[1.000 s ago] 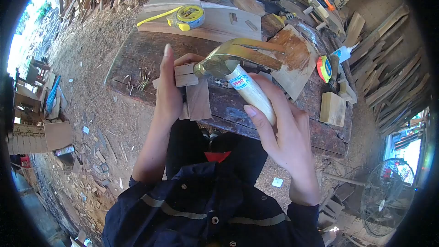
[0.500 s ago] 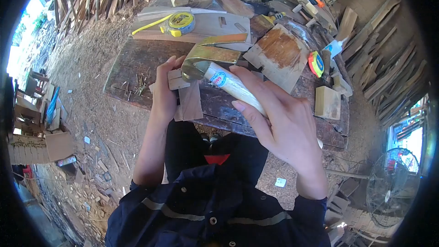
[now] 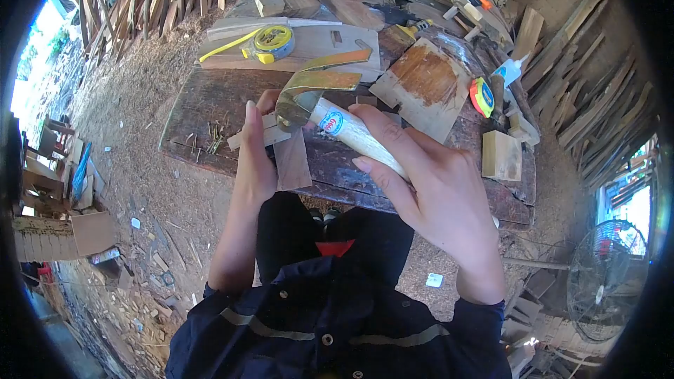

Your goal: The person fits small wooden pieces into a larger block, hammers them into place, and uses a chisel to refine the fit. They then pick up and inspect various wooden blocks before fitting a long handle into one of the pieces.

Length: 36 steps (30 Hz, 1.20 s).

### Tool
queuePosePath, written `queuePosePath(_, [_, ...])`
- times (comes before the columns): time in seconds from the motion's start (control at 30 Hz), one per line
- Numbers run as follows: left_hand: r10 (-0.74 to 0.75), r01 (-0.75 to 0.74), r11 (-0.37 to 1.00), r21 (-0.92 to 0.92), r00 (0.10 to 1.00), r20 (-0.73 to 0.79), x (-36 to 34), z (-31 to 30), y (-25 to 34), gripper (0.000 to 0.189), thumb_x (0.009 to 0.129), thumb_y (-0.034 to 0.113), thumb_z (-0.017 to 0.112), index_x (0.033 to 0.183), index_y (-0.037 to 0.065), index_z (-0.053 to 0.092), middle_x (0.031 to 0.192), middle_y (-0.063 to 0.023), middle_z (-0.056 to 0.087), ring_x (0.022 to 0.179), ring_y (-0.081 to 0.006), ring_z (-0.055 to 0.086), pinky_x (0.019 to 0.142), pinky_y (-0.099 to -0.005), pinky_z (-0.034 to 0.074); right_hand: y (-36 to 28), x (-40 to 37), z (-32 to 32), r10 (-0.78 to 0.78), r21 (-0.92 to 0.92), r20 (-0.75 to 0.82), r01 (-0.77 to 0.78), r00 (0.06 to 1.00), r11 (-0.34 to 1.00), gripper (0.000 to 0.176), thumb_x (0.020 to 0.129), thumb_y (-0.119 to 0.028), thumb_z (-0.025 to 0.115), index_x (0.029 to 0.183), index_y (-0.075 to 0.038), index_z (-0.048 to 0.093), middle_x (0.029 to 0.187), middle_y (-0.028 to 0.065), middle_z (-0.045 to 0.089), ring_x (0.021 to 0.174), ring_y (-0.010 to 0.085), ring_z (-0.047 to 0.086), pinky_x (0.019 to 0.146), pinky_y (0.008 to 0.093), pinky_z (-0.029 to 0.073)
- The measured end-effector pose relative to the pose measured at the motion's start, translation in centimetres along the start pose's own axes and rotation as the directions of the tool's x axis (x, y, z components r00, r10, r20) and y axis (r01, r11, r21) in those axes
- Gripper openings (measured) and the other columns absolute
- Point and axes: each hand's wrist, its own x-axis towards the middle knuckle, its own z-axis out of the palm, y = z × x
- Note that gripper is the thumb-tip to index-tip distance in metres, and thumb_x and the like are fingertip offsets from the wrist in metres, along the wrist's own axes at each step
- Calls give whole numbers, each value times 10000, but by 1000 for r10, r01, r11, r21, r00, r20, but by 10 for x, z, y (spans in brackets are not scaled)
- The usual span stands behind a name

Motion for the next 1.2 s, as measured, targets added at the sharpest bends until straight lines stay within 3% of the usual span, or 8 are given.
queuePosePath(0.13, [18,-17,996,93,1000,-5,-2,0,6,685,1116,554,267,1204,-21,630,1056,-161,706,963,-195,629,898,-361,474,0,0,0,1,15,9,-1,1000,1000,503,992,-307,710,1467,-192,590,1040,195,753,815,405,748,682,462,595])
queuePosePath(0.4, [-91,100,990,-103,992,85,-1,-3,10,596,1089,542,293,1162,27,585,1012,-62,632,957,-145,578,875,-321,449,1,-1,1,20,22,10,-20,1000,1000,506,991,-306,712,1468,-197,587,1071,199,754,840,419,747,687,466,602])
queuePosePath(0.5, [-104,116,986,-120,990,95,0,-2,12,584,1068,550,287,1148,38,558,1009,-41,601,961,-134,557,874,-312,438,-7,1,-5,97,36,76,-100,992,994,507,974,-192,724,1456,-88,607,1044,217,759,931,335,793,816,395,589])
queuePosePath(0.63, [-78,85,993,-85,993,87,1,-2,10,575,1059,523,270,1151,35,559,1017,-42,598,951,-130,551,868,-307,433,-7,1,-4,119,45,81,-123,990,991,505,971,-202,727,1451,-94,611,1038,217,758,920,337,791,811,396,589])
queuePosePath(0.73, [-53,62,992,-111,995,88,0,-4,6,518,1083,367,261,1172,5,620,1052,-98,668,964,-150,593,880,-323,455,-6,1,-3,101,31,62,-103,993,994,507,968,-211,731,1449,-101,614,1036,218,758,918,339,789,804,396,589])
queuePosePath(0.83, [-97,101,994,-52,993,61,0,-2,14,500,1084,350,269,1160,2,620,1017,-93,669,929,-154,596,861,-325,459,-6,0,-4,106,26,68,-108,992,994,510,967,-214,731,1451,-105,612,1041,219,758,923,342,788,802,397,589])
queuePosePath(0.93, [-96,107,985,-136,992,83,1,-5,6,475,1081,348,307,1155,0,621,989,-88,669,904,-156,597,846,-323,460,-6,0,-5,114,18,76,-115,991,993,512,968,-212,728,1454,-104,608,1050,220,758,925,342,788,803,398,590])
queuePosePath(1.2, [-88,96,987,-128,994,66,-1,-6,6,512,1054,447,374,1192,10,603,1013,-95,662,935,-158,584,871,-318,449,-8,2,-3,119,35,78,-122,990,992,509,970,-208,726,1450,-90,607,1068,215,760,928,337,789,816,400,592])
